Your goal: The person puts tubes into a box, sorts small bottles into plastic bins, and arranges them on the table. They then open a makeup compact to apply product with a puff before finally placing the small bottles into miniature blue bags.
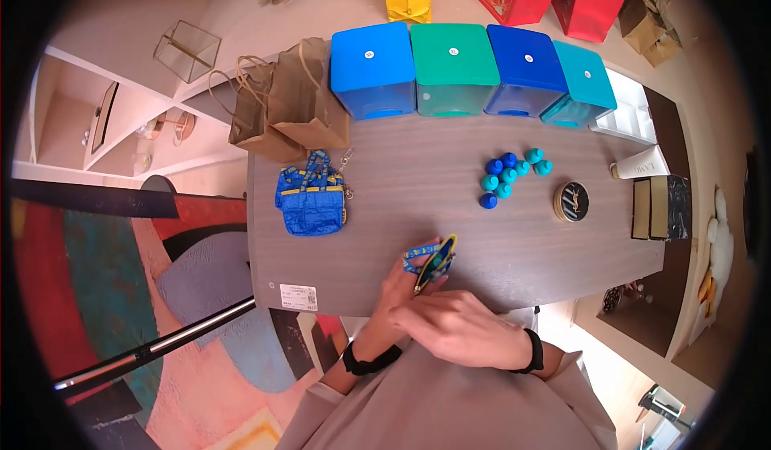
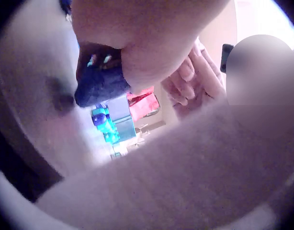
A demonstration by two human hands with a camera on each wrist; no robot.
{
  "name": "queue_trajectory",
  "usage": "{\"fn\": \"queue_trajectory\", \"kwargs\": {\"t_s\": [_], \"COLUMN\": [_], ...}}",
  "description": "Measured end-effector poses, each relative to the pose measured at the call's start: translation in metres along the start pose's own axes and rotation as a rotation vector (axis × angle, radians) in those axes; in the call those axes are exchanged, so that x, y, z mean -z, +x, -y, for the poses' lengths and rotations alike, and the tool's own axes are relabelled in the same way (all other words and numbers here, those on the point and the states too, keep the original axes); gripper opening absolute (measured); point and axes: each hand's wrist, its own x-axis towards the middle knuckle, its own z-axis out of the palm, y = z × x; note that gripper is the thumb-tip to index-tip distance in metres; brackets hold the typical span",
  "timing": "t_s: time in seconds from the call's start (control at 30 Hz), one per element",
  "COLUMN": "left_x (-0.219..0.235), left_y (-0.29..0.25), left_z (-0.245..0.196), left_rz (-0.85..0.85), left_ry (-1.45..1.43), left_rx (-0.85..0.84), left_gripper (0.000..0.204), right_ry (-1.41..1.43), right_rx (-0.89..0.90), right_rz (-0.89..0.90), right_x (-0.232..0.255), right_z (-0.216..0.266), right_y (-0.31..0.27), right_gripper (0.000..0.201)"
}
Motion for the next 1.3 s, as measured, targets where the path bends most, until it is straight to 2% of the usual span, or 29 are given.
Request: {"fn": "queue_trajectory", "kwargs": {"t_s": [0.07, 0.1, 0.23, 0.3, 0.43, 0.53, 0.63, 0.7, 0.8, 0.9, 1.03, 1.1, 1.13, 1.2, 1.23, 1.3], "left_x": [0.02, 0.03, 0.027, 0.026, 0.023, 0.027, 0.025, 0.024, 0.022, 0.023, 0.025, 0.037, 0.04, 0.042, 0.039, 0.039], "left_y": [0.012, 0.023, 0.017, 0.016, 0.013, 0.007, 0.012, 0.015, 0.02, 0.023, 0.025, 0.019, 0.021, 0.027, 0.027, 0.031], "left_z": [-0.023, -0.022, -0.044, -0.038, -0.035, -0.037, -0.053, -0.059, -0.06, -0.064, -0.065, -0.056, -0.062, -0.078, -0.073, -0.074], "left_rz": [0.277, 0.373, 0.396, 0.41, 0.406, 0.421, 0.418, 0.433, 0.434, 0.444, 0.442, 0.361, 0.365, 0.349, 0.343, 0.341], "left_ry": [0.005, 0.291, 0.382, 0.446, 0.416, 0.406, 0.38, 0.465, 0.514, 0.63, 0.67, 0.606, 0.604, 0.762, 0.68, 0.681], "left_rx": [0.102, -0.193, -0.099, -0.32, -0.369, -0.382, -0.434, -0.508, -0.548, -0.537, -0.576, -0.686, -0.688, -0.678, -0.665, -0.672], "left_gripper": [0.06, 0.051, 0.05, 0.048, 0.047, 0.052, 0.063, 0.071, 0.073, 0.076, 0.073, 0.067, 0.067, 0.06, 0.063, 0.067], "right_ry": [-0.05, -0.049, 0.013, 0.034, 0.081, 0.198, 0.321, 0.419, 0.444, 0.514, 0.524, 0.553, 0.551, 0.621, 0.525, 0.551], "right_rx": [0.055, 0.043, 0.01, -0.014, -0.06, -0.159, -0.245, -0.321, -0.349, -0.415, -0.476, -0.507, -0.508, -0.637, -0.665, -0.646], "right_rz": [0.124, 0.119, 0.118, 0.038, -0.087, -0.039, -0.077, -0.111, -0.14, -0.181, -0.139, -0.42, -0.424, -0.479, -0.471, -0.48], "right_x": [0.001, 0.004, 0.02, 0.024, 0.038, 0.051, 0.057, 0.06, 0.061, 0.06, 0.065, 0.066, 0.07, 0.079, 0.076, 0.076], "right_z": [0.002, 0.006, 0.006, 0.003, 0.004, 0.001, 0.001, 0.002, -0.001, -0.005, -0.014, -0.026, -0.032, -0.04, -0.035, -0.037], "right_y": [0.005, 0.007, 0.009, 0.007, 0.006, -0.003, -0.013, -0.018, -0.025, -0.032, -0.045, -0.056, -0.062, -0.069, -0.065, -0.067], "right_gripper": [0.026, 0.029, 0.026, 0.021, 0.013, 0.018, 0.01, 0.005, 0.007, 0.008, 0.009, 0.01, 0.01, 0.014, 0.017, 0.016]}}
